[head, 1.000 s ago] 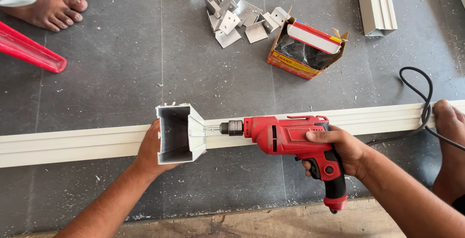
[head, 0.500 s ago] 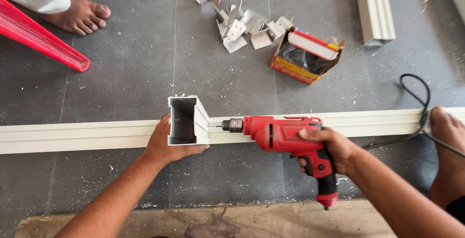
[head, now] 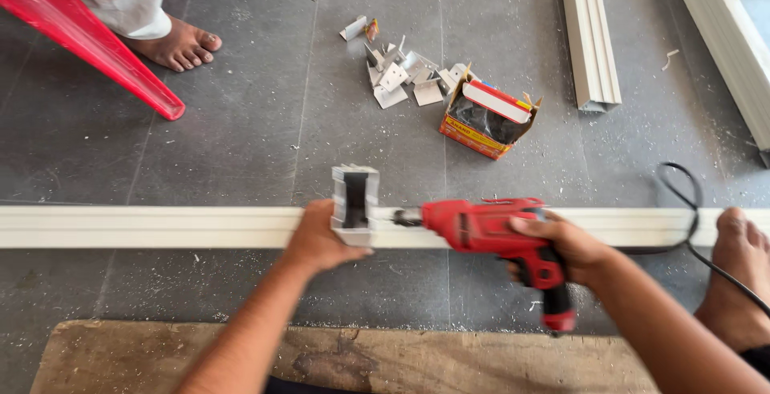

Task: The person assembles a white frame by joining profile pieces with metal brackets. They use a red power drill to drive screws into the joints, securing the components together on the floor.

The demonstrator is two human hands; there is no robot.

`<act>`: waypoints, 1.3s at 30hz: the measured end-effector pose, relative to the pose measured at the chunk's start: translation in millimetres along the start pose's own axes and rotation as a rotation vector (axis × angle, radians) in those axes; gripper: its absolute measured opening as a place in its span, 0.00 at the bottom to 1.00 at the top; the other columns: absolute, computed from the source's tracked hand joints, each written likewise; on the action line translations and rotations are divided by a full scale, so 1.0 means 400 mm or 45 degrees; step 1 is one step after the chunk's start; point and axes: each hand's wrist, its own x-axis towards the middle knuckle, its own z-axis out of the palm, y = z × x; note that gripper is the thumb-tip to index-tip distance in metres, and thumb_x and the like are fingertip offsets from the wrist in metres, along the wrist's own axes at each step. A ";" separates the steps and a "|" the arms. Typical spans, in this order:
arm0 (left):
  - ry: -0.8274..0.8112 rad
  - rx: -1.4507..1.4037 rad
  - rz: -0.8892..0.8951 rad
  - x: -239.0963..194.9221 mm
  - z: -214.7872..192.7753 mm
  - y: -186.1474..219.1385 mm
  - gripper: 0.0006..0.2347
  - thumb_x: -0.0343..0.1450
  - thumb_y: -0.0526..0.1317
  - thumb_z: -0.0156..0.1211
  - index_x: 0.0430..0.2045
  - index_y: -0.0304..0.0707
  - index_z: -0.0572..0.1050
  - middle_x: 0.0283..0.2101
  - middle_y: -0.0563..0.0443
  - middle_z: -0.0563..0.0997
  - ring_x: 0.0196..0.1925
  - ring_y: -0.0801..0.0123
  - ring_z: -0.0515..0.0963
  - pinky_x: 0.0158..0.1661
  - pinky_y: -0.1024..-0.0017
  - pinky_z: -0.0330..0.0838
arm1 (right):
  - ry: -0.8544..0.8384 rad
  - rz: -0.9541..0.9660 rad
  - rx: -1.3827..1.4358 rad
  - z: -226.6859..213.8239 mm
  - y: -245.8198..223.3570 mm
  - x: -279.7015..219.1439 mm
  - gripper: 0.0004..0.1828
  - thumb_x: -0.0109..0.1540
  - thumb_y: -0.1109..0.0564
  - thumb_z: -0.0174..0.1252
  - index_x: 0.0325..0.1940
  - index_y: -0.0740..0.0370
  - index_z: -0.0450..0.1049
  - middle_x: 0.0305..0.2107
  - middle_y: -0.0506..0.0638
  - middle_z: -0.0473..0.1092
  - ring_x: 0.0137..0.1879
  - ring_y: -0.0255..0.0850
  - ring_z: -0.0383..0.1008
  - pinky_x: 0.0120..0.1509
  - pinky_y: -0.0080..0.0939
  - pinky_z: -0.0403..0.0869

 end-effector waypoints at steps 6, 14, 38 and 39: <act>0.161 0.198 0.314 -0.003 0.118 0.057 0.40 0.52 0.52 0.81 0.58 0.39 0.68 0.55 0.42 0.78 0.63 0.52 0.71 0.66 0.54 0.55 | 0.159 -0.004 -0.186 -0.175 -0.050 -0.049 0.34 0.51 0.43 0.64 0.56 0.63 0.69 0.30 0.61 0.76 0.26 0.49 0.79 0.30 0.53 0.81; 0.073 0.215 0.325 0.005 0.123 0.034 0.38 0.53 0.50 0.78 0.59 0.42 0.68 0.53 0.47 0.79 0.61 0.55 0.73 0.66 0.56 0.58 | 0.269 -0.013 -0.100 -0.192 -0.169 0.048 0.31 0.58 0.41 0.59 0.57 0.64 0.71 0.37 0.64 0.79 0.28 0.43 0.78 0.35 0.48 0.80; 0.362 0.250 0.706 -0.007 0.122 0.023 0.35 0.52 0.50 0.79 0.52 0.38 0.69 0.45 0.43 0.82 0.57 0.52 0.77 0.62 0.54 0.61 | -0.045 -1.443 -1.416 0.353 0.065 0.091 0.38 0.51 0.49 0.69 0.63 0.57 0.67 0.61 0.55 0.71 0.63 0.54 0.75 0.62 0.48 0.76; 0.375 0.267 0.723 -0.009 0.119 0.024 0.36 0.52 0.50 0.79 0.52 0.38 0.69 0.45 0.43 0.82 0.57 0.52 0.77 0.63 0.54 0.60 | -0.048 -1.462 -1.420 0.353 0.063 0.093 0.38 0.50 0.49 0.70 0.62 0.57 0.67 0.60 0.54 0.71 0.61 0.53 0.76 0.60 0.48 0.76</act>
